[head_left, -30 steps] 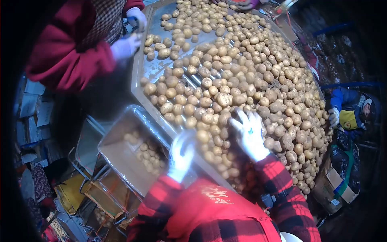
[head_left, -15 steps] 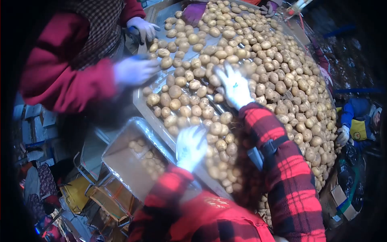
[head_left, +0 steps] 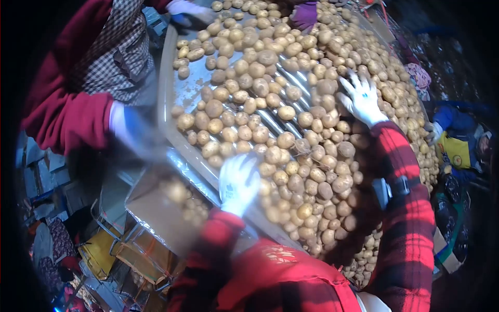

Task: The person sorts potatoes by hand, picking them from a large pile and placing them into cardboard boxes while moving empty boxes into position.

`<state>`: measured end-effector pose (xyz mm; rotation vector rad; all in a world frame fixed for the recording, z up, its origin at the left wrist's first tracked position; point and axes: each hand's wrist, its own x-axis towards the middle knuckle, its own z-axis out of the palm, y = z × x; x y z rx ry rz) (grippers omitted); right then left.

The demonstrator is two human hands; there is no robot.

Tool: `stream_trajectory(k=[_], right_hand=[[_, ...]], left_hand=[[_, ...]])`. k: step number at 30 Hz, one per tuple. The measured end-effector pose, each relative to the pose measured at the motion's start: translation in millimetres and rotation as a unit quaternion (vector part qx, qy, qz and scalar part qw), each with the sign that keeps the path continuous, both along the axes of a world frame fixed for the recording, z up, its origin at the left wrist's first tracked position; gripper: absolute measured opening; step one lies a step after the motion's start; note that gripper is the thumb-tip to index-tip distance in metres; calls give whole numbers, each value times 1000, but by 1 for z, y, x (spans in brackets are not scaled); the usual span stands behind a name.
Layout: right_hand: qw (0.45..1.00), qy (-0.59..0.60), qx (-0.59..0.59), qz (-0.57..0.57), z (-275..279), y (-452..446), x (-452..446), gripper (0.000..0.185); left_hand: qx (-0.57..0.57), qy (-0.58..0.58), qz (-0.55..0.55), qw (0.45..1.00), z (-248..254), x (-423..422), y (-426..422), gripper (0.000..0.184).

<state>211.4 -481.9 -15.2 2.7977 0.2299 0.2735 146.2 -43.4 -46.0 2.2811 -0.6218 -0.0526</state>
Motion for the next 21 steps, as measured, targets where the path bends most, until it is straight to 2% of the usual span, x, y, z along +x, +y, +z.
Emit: stream_trajectory(k=[2,3,4,5,6,8,10,11,12,13,14,15,16,17,18,19,20,21], right_hand=[[995,-7,72,-67,44,26,-39,53],[992,-83,100,0,78,67,-49,50],[981,-41,191,5,113,117,-56,43],[961,-15,275,8,104,145,-71,30],[971,24,238,19,104,178,-85,19],[982,26,188,4,36,190,-98,14],[990,30,138,4,41,190,-94,11],[967,44,249,-18,50,184,-109,12],[931,56,357,-47,72,184,-125,13],[821,111,535,-170,93,177,-142,23],[677,158,653,-299,152,186,-158,29],[679,211,643,-283,175,166,-188,29],[696,313,590,-265,197,145,-216,25],[706,354,586,-181,211,123,-258,20],[578,449,648,-212,237,120,-292,19],[475,548,612,-315,248,115,-333,23],[400,582,610,-359,242,121,-378,31],[452,622,522,-370,207,106,-485,37]], left_hand=[[-9,-5,4,1000,2,2,-2,31],[-6,-7,7,1000,1,1,-3,31],[-1,-11,8,1000,1,1,-3,31],[5,-15,7,1000,-2,1,-3,31],[1,-21,0,1000,-3,1,-2,31],[6,-24,11,1000,-6,0,-4,31],[-2,-39,15,999,-9,8,-10,31],[1,-36,20,999,-11,5,-7,31],[5,-32,19,999,-14,0,-2,31],[-2,-34,21,999,-17,0,-1,32],[-8,-36,19,999,-16,1,-2,32],[-11,-57,24,998,-14,1,-4,29],[-12,-76,29,997,-13,1,-4,27],[-16,-82,26,996,-13,1,-4,27],[-21,-86,22,996,-16,1,-2,27],[-18,-91,25,995,-16,0,-2,27],[-14,-94,26,995,-16,0,-2,27],[-15,-84,23,996,-18,1,-3,27]])
